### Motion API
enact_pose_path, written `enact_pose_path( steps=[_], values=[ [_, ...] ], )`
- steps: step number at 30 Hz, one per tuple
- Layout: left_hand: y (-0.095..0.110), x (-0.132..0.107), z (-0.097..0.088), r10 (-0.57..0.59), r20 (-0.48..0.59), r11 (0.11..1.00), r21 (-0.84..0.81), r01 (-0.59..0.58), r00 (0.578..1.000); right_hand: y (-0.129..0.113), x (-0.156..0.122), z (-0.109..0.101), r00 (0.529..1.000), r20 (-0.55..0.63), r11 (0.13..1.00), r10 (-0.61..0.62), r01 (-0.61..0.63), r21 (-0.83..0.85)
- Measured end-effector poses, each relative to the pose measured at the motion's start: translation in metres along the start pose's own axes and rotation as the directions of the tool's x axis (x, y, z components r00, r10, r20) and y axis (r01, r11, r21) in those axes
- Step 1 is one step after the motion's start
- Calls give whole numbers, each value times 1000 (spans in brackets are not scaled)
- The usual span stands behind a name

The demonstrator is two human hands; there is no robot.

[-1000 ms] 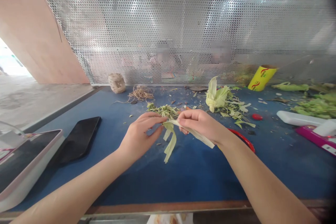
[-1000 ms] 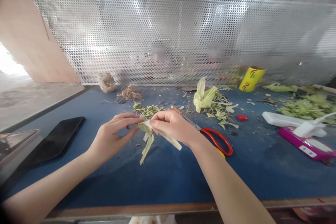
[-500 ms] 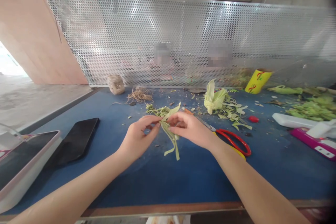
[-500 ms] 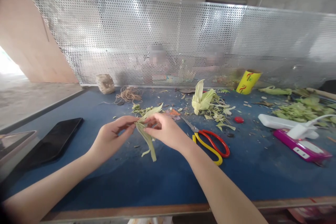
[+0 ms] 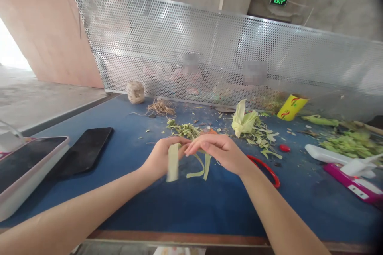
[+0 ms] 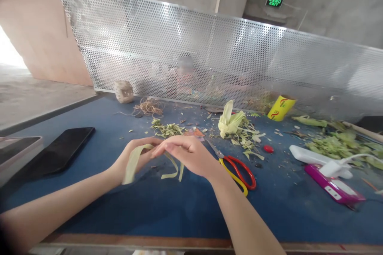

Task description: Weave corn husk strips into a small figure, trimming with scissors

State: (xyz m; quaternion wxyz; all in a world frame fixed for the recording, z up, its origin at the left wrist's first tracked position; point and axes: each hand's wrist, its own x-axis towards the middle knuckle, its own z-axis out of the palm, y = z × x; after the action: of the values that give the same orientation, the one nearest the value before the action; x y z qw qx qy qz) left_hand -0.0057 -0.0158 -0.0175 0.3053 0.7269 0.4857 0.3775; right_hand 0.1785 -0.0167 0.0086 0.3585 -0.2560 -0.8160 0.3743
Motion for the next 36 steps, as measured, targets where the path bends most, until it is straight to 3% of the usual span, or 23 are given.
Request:
enact_pose_path(
  steps=[4,6,9,14,18,21,28,36],
  values=[
    [-7,7,3,-162,-26,919,-368,142,986,9,0,5,968,-242,948,68,-138,-286],
    [-11,8,3,-202,17,833,-522,181,979,13,0,7,966,-213,917,145,-212,-337],
    [-11,9,2,-248,101,735,-628,255,963,14,0,11,964,-125,896,235,-264,-356],
    [-2,7,-4,-319,267,530,-745,405,909,11,0,12,961,-127,942,244,-267,-205],
    [2,2,-4,-259,439,420,-751,509,861,12,1,12,950,-143,959,277,-283,-24],
    [3,-4,0,-168,464,450,-749,487,870,14,2,13,943,-152,955,295,-296,22],
    [2,-4,-3,-172,243,767,-575,285,955,12,2,16,958,-52,958,283,-285,-28],
    [-3,-4,-7,-73,99,933,-346,103,992,15,2,16,949,-46,950,313,-313,4]
  ],
)
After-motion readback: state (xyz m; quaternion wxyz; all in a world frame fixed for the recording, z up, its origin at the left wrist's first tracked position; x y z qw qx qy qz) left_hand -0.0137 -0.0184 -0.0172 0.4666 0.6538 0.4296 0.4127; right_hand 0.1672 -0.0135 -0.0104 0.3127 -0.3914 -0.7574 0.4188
